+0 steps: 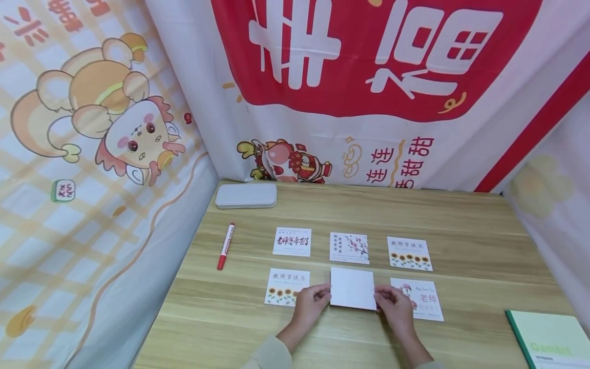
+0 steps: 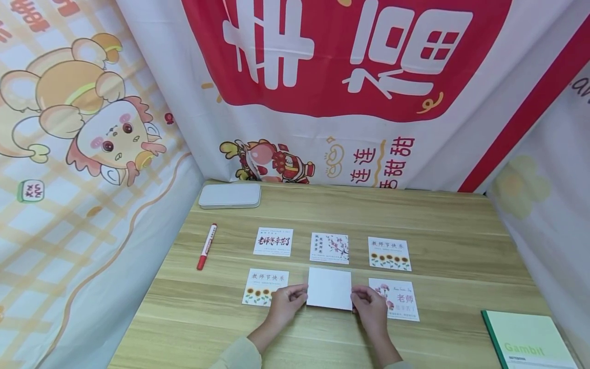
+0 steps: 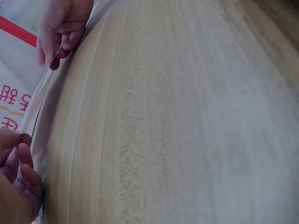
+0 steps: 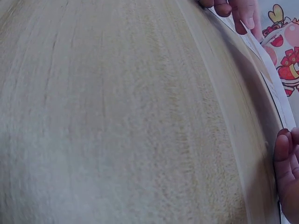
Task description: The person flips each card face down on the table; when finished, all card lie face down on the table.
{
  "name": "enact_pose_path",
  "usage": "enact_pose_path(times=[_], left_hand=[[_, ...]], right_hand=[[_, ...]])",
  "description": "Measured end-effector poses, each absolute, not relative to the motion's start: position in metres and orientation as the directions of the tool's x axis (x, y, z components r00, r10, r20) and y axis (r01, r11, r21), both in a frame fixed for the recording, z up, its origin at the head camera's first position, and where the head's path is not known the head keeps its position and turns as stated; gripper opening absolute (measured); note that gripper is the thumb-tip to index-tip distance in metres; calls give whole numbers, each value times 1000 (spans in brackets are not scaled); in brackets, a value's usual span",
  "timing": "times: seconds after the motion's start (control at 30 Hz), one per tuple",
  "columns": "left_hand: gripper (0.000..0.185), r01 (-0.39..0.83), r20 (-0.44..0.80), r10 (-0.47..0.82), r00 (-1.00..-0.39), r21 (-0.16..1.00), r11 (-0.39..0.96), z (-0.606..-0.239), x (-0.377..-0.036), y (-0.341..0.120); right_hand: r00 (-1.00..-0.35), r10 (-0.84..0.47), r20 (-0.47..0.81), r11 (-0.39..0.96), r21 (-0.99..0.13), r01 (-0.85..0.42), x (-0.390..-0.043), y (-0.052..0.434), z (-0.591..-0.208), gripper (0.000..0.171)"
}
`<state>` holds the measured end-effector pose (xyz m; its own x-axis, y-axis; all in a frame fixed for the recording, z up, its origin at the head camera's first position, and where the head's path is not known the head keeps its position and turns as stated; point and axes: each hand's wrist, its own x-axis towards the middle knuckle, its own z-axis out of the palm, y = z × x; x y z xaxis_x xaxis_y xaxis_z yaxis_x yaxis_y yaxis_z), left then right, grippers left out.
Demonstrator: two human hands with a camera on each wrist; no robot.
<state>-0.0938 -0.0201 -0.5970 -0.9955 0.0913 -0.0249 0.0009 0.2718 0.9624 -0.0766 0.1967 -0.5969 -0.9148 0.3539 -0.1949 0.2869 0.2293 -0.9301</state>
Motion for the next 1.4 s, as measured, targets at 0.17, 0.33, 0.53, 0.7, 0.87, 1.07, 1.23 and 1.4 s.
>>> enact_pose_path(times=[0.17,0.33,0.53,0.7,0.87,1.07,1.23,1.4], left_hand=[[23,8,-24,100,-995,951,308,-596,-93,-20],[22,16,-24,108,-994,936,350,-596,-93,-19],[22,23,-28,123,-992,919,393,-598,-93,-20],[21,29,-27,125,-992,905,425,-598,-93,-20],[21,28,-30,123,-992,895,446,-599,-92,-21],[20,51,-6,115,-993,873,484,-598,-93,-21],[18,61,4,111,-994,855,515,-598,-94,-21],[18,64,11,104,-994,853,518,-599,-94,-20]], right_hand=[[-916,351,-197,238,-927,291,-76,197,-597,21],[-916,343,-210,238,-923,301,-77,197,-596,20],[-916,342,-212,270,-911,312,-77,196,-595,18],[-914,343,-215,286,-903,320,-77,195,-596,17],[-918,344,-198,296,-905,306,-76,195,-597,17],[-913,357,-196,314,-896,315,-77,194,-599,16],[-913,356,-200,322,-891,320,-78,195,-601,17],[-918,351,-185,334,-891,307,-78,195,-602,17]])
